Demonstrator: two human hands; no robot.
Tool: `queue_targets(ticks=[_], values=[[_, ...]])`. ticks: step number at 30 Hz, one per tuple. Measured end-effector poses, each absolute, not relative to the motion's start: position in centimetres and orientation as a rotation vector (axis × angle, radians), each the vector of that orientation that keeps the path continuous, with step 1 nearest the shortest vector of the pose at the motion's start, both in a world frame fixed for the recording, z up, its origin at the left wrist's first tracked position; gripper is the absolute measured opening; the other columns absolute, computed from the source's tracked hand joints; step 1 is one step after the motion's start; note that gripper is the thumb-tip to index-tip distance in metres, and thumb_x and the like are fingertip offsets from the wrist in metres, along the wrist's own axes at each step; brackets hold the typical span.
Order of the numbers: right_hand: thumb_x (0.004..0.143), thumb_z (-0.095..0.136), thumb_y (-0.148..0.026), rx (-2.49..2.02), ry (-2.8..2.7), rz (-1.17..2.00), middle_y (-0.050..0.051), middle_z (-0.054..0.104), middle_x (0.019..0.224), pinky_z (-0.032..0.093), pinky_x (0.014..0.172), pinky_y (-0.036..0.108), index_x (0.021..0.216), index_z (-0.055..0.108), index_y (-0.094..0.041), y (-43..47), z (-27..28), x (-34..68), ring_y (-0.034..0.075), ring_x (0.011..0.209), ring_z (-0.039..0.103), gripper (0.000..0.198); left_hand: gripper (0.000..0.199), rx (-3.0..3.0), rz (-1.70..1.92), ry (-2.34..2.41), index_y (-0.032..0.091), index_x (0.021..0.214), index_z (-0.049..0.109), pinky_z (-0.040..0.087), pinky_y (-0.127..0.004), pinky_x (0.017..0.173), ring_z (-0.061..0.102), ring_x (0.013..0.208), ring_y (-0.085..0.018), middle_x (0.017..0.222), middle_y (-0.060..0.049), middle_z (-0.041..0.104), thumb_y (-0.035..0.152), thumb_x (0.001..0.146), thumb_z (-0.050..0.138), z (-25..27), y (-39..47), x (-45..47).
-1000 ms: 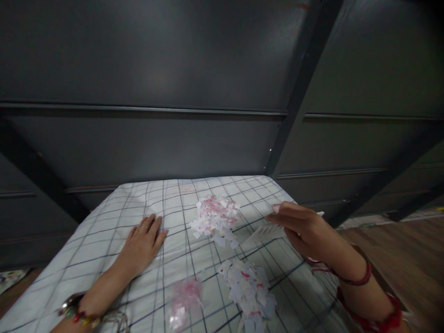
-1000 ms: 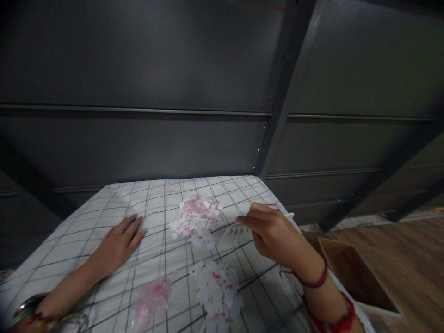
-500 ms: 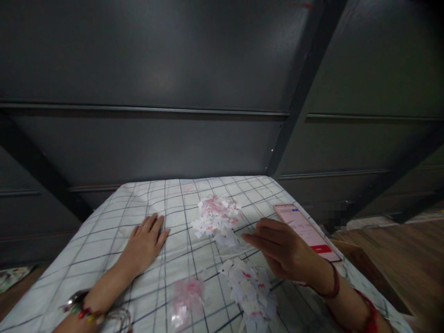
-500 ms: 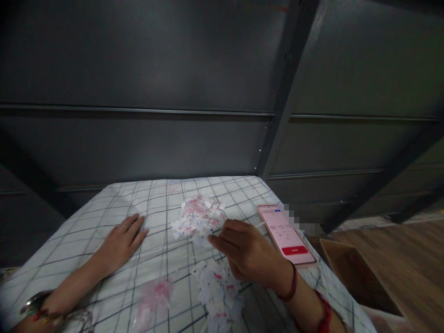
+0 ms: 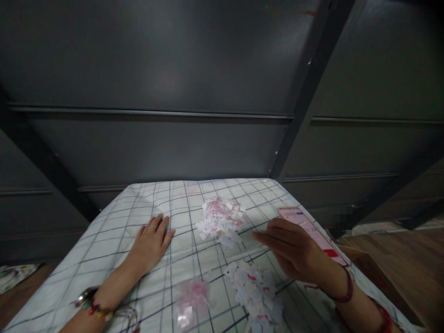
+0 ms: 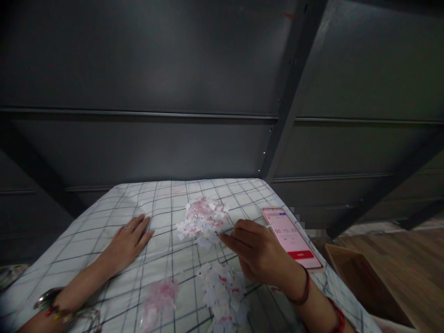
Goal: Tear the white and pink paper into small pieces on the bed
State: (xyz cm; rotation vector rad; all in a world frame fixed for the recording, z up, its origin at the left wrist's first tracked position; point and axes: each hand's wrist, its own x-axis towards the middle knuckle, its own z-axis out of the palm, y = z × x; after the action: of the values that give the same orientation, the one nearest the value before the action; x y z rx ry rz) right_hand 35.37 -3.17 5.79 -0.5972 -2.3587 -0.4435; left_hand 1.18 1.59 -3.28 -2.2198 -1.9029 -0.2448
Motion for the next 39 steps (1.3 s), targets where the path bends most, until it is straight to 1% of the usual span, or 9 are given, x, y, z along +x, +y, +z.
queue_targets(ticks=[4, 7, 9, 13, 16, 23, 29, 35, 39], values=[[0.077, 0.036, -0.001, -0.561, -2.386, -0.381, 0.006, 0.061, 0.072, 0.05, 0.061, 0.029, 0.106, 0.056, -0.011, -3.3, 5.6, 34.7, 0.016, 0.07, 0.053, 0.036, 0.05, -2.219, -0.241, -1.91, 0.009, 0.127, 0.046, 0.034, -0.045, 0.098, 0.039, 0.124, -0.029, 0.133, -0.018, 0.045, 0.038, 0.09, 0.028, -3.3, 1.6, 1.1], [0.077, 0.037, -0.001, -0.561, -2.358, -0.398, 0.006, 0.061, 0.074, 0.05, 0.063, 0.03, 0.11, 0.054, -0.011, -3.4, 5.8, 34.8, 0.017, 0.073, 0.054, 0.039, 0.049, -2.219, -0.256, -1.897, 0.009, 0.126, 0.047, 0.034, -0.045, 0.097, 0.04, 0.123, -0.028, 0.133, -0.018, 0.045, 0.038, 0.09, 0.03, -3.4, 1.6, 1.1], [0.077, 0.037, -0.001, -0.601, -2.334, -0.427, 0.005, 0.06, 0.072, 0.05, 0.064, 0.031, 0.109, 0.055, -0.013, -3.3, 6.1, 35.4, 0.017, 0.073, 0.054, 0.039, 0.048, -2.219, -0.275, -1.889, 0.01, 0.124, 0.048, 0.034, -0.045, 0.097, 0.04, 0.123, -0.028, 0.132, -0.017, 0.046, 0.038, 0.089, 0.031, -3.4, 1.6, 1.1], [0.074, 0.036, 0.0, -0.655, -2.365, -0.412, 0.004, 0.056, 0.066, 0.048, 0.059, 0.032, 0.1, 0.059, -0.015, -2.7, 6.8, 36.6, 0.015, 0.064, 0.051, 0.037, 0.049, -2.226, -0.305, -1.894, 0.009, 0.124, 0.048, 0.034, -0.046, 0.097, 0.04, 0.123, -0.028, 0.132, -0.018, 0.046, 0.038, 0.089, 0.029, -3.4, 1.6, 1.1], [0.075, 0.035, 0.0, -0.632, -2.396, -0.373, 0.005, 0.057, 0.067, 0.046, 0.055, 0.029, 0.1, 0.058, -0.013, -2.6, 6.4, 36.4, 0.015, 0.064, 0.05, 0.036, 0.05, -2.222, -0.305, -1.898, 0.009, 0.124, 0.048, 0.034, -0.046, 0.097, 0.04, 0.123, -0.028, 0.132, -0.018, 0.046, 0.039, 0.089, 0.028, -3.5, 1.6, 1.1], [0.077, 0.037, 0.0, -0.561, -2.352, -0.418, 0.005, 0.06, 0.073, 0.05, 0.066, 0.031, 0.107, 0.054, -0.012, -3.3, 5.6, 35.0, 0.016, 0.071, 0.053, 0.036, 0.052, -2.231, -0.275, -1.904, 0.008, 0.126, 0.047, 0.034, -0.046, 0.097, 0.04, 0.123, -0.029, 0.132, -0.018, 0.046, 0.04, 0.089, 0.029, -3.4, 1.7, 1.1], [0.076, 0.037, 0.001, -0.579, -2.369, -0.386, 0.005, 0.059, 0.07, 0.05, 0.062, 0.03, 0.102, 0.056, -0.013, -3.3, 6.1, 35.4, 0.017, 0.071, 0.053, 0.035, 0.051, -2.227, -0.267, -1.888, 0.008, 0.126, 0.047, 0.034, -0.045, 0.098, 0.039, 0.123, -0.029, 0.133, -0.019, 0.045, 0.039, 0.09, 0.029, -3.4, 1.6, 1.1], [0.078, 0.037, -0.001, -0.477, -2.403, -0.311, 0.006, 0.061, 0.073, 0.049, 0.06, 0.029, 0.108, 0.054, -0.009, -3.4, 5.4, 34.4, 0.016, 0.069, 0.052, 0.035, 0.052, -2.224, -0.192, -1.881, 0.008, 0.128, 0.044, 0.033, -0.045, 0.098, 0.038, 0.124, -0.029, 0.135, -0.018, 0.043, 0.039, 0.091, 0.027, -3.4, 1.6, 1.1], [0.078, 0.038, -0.001, -0.534, -2.348, -0.368, 0.007, 0.062, 0.078, 0.049, 0.066, 0.031, 0.11, 0.054, -0.01, -3.3, 5.2, 34.7, 0.017, 0.076, 0.053, 0.037, 0.051, -2.232, -0.199, -1.899, 0.007, 0.128, 0.045, 0.033, -0.046, 0.098, 0.038, 0.124, -0.03, 0.134, -0.019, 0.043, 0.038, 0.091, 0.028, -3.3, 1.6, 1.2]])
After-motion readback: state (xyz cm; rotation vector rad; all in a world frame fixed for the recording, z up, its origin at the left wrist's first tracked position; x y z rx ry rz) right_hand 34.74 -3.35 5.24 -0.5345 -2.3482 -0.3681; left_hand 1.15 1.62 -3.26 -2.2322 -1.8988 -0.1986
